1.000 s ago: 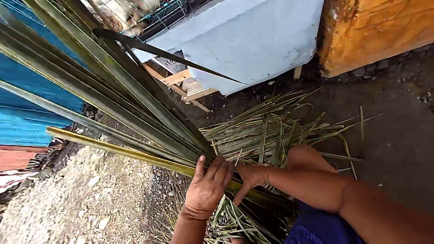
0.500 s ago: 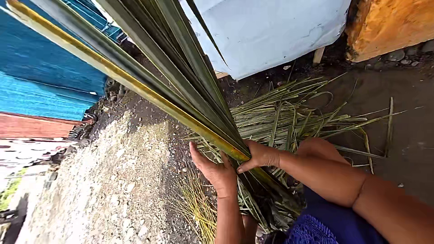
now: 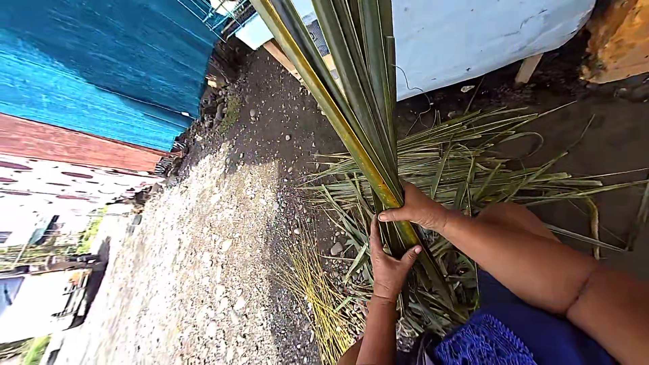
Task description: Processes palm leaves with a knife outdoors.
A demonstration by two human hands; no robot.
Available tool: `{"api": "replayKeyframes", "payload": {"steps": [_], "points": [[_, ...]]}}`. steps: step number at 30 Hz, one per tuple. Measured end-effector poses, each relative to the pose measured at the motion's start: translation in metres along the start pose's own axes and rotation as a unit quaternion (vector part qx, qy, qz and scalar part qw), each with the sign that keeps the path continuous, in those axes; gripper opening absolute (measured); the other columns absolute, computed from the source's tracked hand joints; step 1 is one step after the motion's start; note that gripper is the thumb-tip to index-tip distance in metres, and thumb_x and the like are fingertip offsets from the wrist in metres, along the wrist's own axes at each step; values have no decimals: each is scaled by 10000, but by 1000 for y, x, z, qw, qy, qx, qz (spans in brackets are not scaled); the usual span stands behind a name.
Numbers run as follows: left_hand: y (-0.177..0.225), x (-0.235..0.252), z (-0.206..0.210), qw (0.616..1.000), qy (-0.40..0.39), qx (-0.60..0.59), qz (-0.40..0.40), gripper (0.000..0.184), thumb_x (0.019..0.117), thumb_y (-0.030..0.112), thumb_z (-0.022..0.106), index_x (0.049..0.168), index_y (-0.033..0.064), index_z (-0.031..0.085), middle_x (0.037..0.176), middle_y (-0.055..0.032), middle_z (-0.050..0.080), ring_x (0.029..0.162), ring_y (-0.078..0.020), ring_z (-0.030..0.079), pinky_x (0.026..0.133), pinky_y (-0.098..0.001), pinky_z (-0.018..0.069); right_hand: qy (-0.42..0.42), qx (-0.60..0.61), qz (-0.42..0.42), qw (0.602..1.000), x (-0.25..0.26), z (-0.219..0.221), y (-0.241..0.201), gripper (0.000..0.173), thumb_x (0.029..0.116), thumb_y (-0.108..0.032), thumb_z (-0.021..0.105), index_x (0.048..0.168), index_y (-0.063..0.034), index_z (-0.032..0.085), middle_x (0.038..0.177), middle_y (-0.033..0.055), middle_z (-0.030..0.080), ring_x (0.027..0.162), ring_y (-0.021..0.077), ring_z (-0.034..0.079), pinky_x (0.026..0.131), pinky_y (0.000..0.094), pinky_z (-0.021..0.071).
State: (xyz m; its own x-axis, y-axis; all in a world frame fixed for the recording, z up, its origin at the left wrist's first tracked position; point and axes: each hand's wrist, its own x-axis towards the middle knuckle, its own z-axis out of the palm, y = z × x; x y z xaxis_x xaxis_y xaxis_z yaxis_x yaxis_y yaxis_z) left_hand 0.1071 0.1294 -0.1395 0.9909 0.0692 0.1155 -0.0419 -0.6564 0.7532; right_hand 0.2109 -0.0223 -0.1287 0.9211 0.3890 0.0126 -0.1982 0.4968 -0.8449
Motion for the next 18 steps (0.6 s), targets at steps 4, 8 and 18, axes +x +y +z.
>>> {"api": "replayKeyframes", "payload": {"steps": [4,8,18], "points": [[3,-2,2,995,-22,-56,-77,1186,613,249,958,1521,-118,289,1328,-217,621,1133,-91,663,1007,-252,532,22,-3,10,1000,0,6,4,786,669,-100,883,1351,-33,499,1158,85,682,1052,106,687,935,273,583],[1,-4,6,995,-12,-49,-91,1249,574,207,979,1534,-121,251,1342,-231,608,1150,-104,655,1022,-254,517,43,9,15,999,0,15,13,873,654,-136,918,1390,-30,462,1208,97,661,1097,116,672,966,278,572],[-12,-21,10,966,34,-172,-192,818,653,74,895,1334,-79,468,1058,-123,710,928,-108,719,868,-279,608,-141,-92,64,984,15,14,19,926,645,-165,944,1408,15,453,1240,96,642,1103,67,643,982,232,531]]}}
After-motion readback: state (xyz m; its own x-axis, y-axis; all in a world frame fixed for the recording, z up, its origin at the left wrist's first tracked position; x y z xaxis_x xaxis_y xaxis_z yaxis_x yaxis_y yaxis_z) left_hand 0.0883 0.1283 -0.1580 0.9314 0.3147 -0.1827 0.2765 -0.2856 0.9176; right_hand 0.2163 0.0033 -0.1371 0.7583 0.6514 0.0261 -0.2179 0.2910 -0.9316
